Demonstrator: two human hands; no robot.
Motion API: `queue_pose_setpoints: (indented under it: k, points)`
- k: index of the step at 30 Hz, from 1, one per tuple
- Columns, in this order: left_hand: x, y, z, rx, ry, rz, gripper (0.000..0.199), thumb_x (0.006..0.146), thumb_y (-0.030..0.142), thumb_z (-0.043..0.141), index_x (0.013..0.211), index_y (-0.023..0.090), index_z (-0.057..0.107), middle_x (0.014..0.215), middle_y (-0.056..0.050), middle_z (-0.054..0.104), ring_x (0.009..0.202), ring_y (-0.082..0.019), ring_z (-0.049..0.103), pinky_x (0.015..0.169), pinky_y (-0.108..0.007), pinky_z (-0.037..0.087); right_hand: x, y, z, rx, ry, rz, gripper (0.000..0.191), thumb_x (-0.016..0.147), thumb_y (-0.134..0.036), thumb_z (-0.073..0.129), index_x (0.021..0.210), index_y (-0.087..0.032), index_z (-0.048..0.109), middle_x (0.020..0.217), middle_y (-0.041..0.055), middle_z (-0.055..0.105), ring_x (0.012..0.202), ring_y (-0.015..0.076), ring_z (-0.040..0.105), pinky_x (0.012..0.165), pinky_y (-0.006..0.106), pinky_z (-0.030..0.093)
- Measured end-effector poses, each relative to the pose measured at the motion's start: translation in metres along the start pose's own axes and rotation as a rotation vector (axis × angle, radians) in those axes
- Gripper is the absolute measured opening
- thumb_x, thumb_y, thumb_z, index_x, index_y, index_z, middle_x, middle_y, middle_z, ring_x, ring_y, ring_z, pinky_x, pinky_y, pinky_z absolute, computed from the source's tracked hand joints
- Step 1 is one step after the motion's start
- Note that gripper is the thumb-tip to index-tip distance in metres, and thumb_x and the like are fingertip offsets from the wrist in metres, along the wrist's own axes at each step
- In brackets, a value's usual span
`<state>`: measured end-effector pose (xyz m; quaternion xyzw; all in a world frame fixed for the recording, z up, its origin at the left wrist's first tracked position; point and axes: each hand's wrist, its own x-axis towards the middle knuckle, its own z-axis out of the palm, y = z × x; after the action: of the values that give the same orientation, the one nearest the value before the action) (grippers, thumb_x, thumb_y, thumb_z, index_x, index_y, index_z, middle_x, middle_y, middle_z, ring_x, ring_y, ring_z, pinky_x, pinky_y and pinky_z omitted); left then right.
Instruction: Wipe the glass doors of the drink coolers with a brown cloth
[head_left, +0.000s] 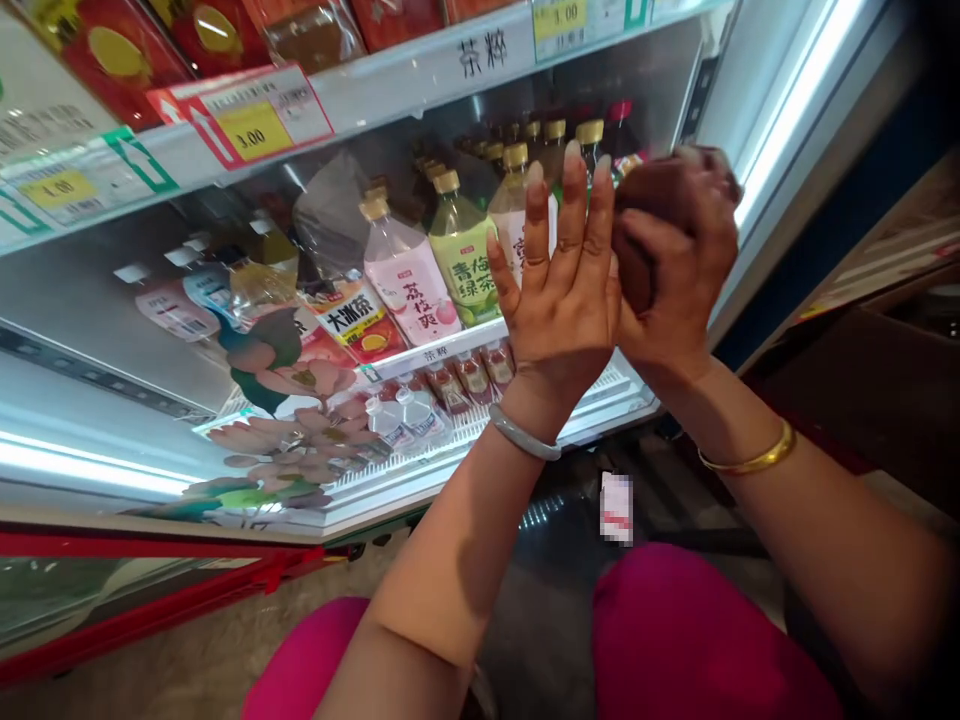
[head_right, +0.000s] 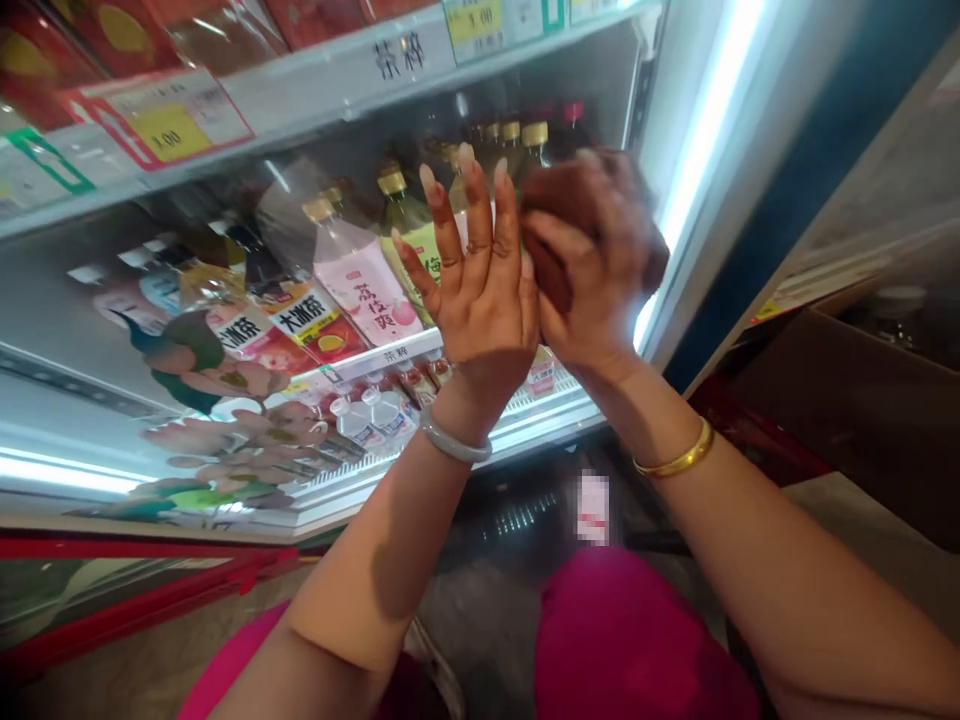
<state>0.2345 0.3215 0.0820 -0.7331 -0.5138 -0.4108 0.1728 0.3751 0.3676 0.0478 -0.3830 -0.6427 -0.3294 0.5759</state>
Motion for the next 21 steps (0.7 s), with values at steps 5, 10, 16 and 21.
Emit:
queue_pose_setpoints:
  k: [5, 10, 16, 21]
  points:
    - [0.000, 0.000, 0.004, -0.001, -0.025, 0.017, 0.059, 0.108, 0.029, 0.024, 0.167, 0.023, 0.029, 0.177, 0.003, 0.023, 0.166, -0.015, -0.006, 0.131, -0.043, -0.020, 0.004, 0.005, -0.005, -0.033, -0.036, -0.025, 0.046, 0.099, -0.042, 0.057, 0.140, -0.020, 0.055, 0.159, 0.0146, 0.049, 0.155, 0.0222, 0.037, 0.127, 0.046, 0.032]
    - [-0.002, 0.001, 0.006, 0.039, -0.018, 0.037, 0.058, 0.109, 0.030, 0.025, 0.166, 0.022, 0.030, 0.177, 0.000, 0.025, 0.167, -0.018, 0.001, 0.131, -0.044, -0.021, -0.011, -0.006, 0.000, -0.125, -0.037, 0.160, 0.044, 0.101, -0.039, 0.055, 0.139, -0.017, 0.056, 0.158, 0.0166, 0.049, 0.157, 0.0225, 0.035, 0.125, 0.049, 0.037]
    - [-0.008, -0.002, 0.004, 0.052, -0.032, 0.073, 0.059, 0.109, 0.027, 0.020, 0.166, 0.019, 0.030, 0.176, 0.001, 0.028, 0.166, -0.017, 0.003, 0.130, -0.040, -0.020, -0.009, 0.006, 0.000, -0.079, -0.075, -0.003, 0.044, 0.099, -0.041, 0.059, 0.137, -0.021, 0.056, 0.161, 0.0103, 0.047, 0.156, 0.0202, 0.034, 0.129, 0.046, 0.031]
    - [-0.011, -0.006, 0.013, -0.018, -0.036, 0.076, 0.059, 0.108, 0.026, 0.020, 0.166, 0.022, 0.031, 0.176, 0.004, 0.026, 0.165, -0.012, -0.008, 0.132, -0.042, -0.017, -0.027, -0.008, 0.000, -0.078, -0.008, 0.161, 0.046, 0.103, -0.037, 0.054, 0.142, -0.012, 0.052, 0.157, 0.0197, 0.046, 0.156, 0.0245, 0.036, 0.125, 0.047, 0.036]
